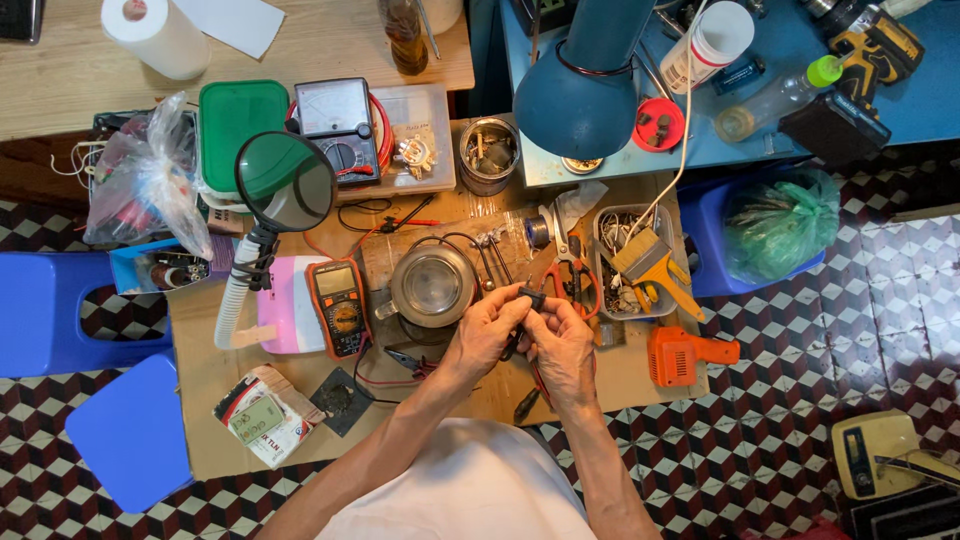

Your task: The person disassembles a red electric kettle, removes the base, and uses a multimeter to test the internal heating element. They then reassemble the kettle, attach the power cord, and plug it in to verify operation.

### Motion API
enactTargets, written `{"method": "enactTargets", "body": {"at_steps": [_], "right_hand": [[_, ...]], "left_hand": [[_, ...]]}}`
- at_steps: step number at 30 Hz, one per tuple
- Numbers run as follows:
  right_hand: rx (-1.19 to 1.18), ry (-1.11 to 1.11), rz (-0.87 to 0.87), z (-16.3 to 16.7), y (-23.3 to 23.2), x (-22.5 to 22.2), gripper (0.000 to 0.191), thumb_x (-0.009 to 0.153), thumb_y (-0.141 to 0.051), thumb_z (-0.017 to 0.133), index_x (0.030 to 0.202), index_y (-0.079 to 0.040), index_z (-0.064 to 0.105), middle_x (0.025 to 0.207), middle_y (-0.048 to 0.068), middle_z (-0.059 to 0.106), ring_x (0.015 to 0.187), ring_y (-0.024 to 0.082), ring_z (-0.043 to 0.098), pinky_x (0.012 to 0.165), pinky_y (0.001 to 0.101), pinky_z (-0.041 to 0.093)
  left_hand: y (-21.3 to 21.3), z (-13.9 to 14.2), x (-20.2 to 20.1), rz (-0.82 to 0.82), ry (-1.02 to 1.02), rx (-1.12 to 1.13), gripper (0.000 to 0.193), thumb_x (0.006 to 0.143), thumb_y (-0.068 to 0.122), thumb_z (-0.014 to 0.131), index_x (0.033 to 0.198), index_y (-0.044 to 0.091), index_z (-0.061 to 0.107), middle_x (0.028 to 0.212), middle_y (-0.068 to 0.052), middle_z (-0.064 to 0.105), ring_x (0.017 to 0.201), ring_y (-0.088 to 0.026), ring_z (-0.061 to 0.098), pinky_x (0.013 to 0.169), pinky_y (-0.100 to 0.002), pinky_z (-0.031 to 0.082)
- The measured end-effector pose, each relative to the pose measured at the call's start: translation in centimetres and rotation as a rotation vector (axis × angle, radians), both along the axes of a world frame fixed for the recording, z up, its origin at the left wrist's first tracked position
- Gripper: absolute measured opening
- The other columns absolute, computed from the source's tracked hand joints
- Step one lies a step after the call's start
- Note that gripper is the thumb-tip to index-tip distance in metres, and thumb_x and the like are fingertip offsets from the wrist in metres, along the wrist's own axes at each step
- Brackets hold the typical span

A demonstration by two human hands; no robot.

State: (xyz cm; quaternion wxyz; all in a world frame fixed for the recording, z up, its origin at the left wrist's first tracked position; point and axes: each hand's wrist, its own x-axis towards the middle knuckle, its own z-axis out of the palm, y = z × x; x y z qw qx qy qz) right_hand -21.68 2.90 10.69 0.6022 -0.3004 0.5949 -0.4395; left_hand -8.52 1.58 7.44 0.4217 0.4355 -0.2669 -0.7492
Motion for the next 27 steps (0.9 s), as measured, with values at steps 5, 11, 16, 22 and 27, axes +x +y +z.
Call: {"method": "enactTargets", "body": {"at_steps": [5, 11, 16, 22, 27], "right_hand": [[-0.004, 0.051, 0.031, -0.3, -0.4, -0.3, 0.029, 0.096, -0.017, 0.070, 0.117, 0.002, 0.066, 0.085, 0.003, 0.070, 0.064, 0.007, 0.062, 0.055, 0.0201, 0.048], [-0.011, 0.061, 0.045, -0.4, -0.6, -0.4, 0.029, 0.097, -0.018, 0.069, 0.118, 0.002, 0.066, 0.084, 0.004, 0.070, 0.066, 0.008, 0.062, 0.057, 0.0204, 0.049], [-0.010, 0.067, 0.049, -0.3, -0.5, -0.4, 0.029, 0.097, -0.018, 0.068, 0.119, 0.001, 0.066, 0.086, 0.003, 0.070, 0.067, 0.008, 0.062, 0.058, 0.0206, 0.050], [-0.037, 0.060, 0.046, -0.1, -0.4, -0.4, 0.029, 0.097, -0.016, 0.068, 0.122, -0.001, 0.066, 0.090, 0.002, 0.070, 0.071, 0.007, 0.062, 0.062, 0.0203, 0.050], [-0.041, 0.053, 0.041, -0.2, 0.0, -0.4, 0.029, 0.097, -0.015, 0.068, 0.122, -0.001, 0.067, 0.093, 0.002, 0.071, 0.074, 0.007, 0.062, 0.064, 0.0204, 0.051]], "left_hand": [[-0.7, -0.8, -0.3, -0.018, 0.154, 0.071, 0.034, 0.106, 0.027, 0.056, 0.123, -0.002, 0.064, 0.079, -0.002, 0.063, 0.060, -0.009, 0.056, 0.053, -0.023, 0.045], [-0.9, -0.1, -0.4, -0.016, 0.156, 0.111, 0.034, 0.106, 0.028, 0.056, 0.123, 0.001, 0.064, 0.077, 0.000, 0.062, 0.059, -0.007, 0.054, 0.051, -0.021, 0.041], [-0.9, 0.7, -0.2, -0.030, 0.123, 0.115, 0.033, 0.106, 0.029, 0.056, 0.122, 0.002, 0.064, 0.078, 0.001, 0.061, 0.061, -0.005, 0.054, 0.054, -0.021, 0.043], [-0.7, 1.4, 0.0, -0.029, 0.121, 0.120, 0.034, 0.106, 0.028, 0.057, 0.128, 0.003, 0.064, 0.082, 0.003, 0.059, 0.066, -0.004, 0.050, 0.059, -0.020, 0.044], [-0.4, 1.8, 0.2, -0.026, 0.151, 0.120, 0.037, 0.104, 0.026, 0.058, 0.132, 0.003, 0.063, 0.092, 0.003, 0.063, 0.072, -0.004, 0.051, 0.064, -0.020, 0.046]]}}
